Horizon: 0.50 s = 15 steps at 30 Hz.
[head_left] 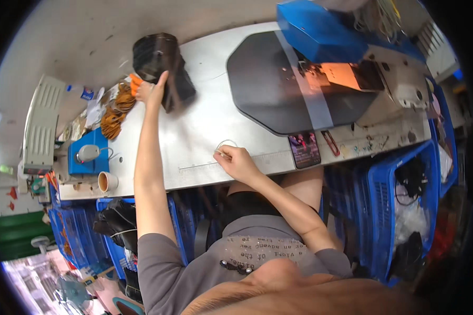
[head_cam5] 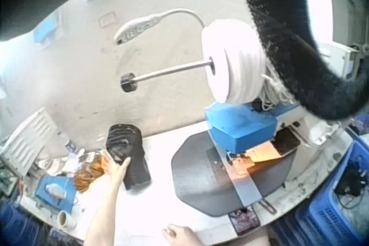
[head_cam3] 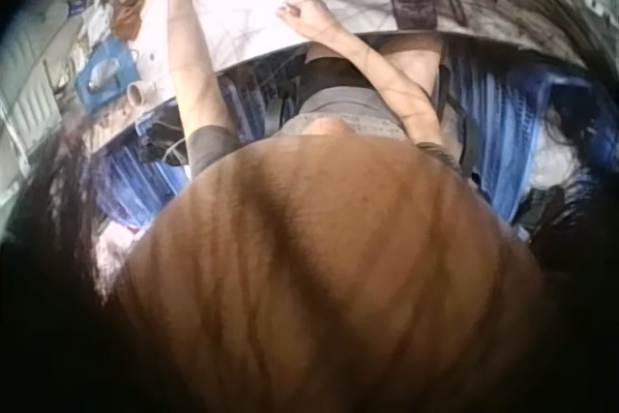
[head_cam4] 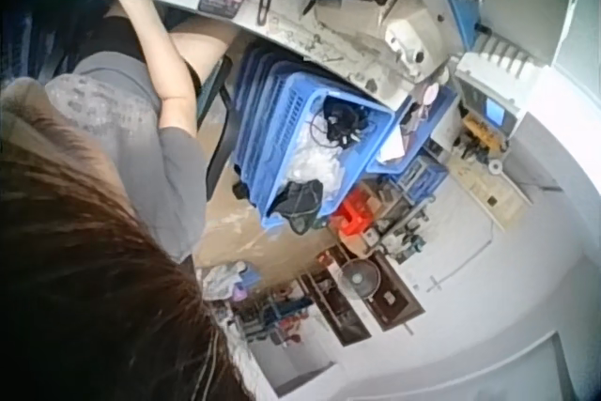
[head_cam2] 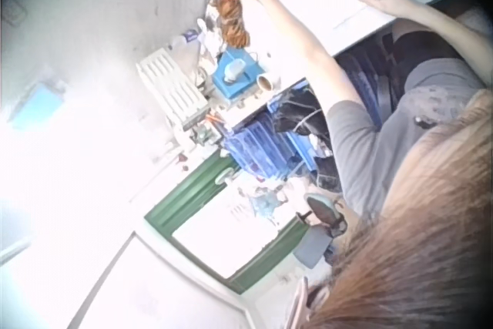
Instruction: The person uses a sewing machine to stitch black fabric masks. They repeatedly pick up masks from a stack, align them under the needle, and sew the edges while guiding the fabric with their hands. The person wears an orange finger protector on their left index finger during the process.
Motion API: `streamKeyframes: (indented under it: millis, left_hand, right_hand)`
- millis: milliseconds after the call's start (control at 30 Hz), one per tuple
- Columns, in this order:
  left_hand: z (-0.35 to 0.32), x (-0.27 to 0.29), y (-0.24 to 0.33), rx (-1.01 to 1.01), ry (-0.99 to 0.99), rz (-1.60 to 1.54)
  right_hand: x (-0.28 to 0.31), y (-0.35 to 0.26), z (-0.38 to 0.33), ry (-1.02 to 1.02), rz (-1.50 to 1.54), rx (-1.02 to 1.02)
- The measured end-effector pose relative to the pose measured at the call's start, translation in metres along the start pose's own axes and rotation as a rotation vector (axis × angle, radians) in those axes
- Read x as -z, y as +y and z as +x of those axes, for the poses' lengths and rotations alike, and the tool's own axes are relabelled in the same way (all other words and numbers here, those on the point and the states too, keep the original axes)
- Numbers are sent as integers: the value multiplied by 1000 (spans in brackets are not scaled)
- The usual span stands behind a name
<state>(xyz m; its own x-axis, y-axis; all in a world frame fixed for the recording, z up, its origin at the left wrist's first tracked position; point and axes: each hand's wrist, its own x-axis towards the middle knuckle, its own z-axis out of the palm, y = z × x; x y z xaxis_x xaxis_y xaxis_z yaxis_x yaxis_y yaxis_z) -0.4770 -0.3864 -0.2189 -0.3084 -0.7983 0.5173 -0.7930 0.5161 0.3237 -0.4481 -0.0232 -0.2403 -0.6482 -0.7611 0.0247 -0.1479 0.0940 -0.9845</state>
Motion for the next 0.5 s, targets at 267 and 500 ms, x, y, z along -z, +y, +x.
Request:
streamKeyframes:
  millis: [267,500]
  left_hand:
    - [-90,21,-43,-68,-222,-119]
    - [-178,178,41,-217,-1951,-483]
  right_hand:
    - [-3,16,-12,6,257,-68]
    - [10,0,-18,32,611,36]
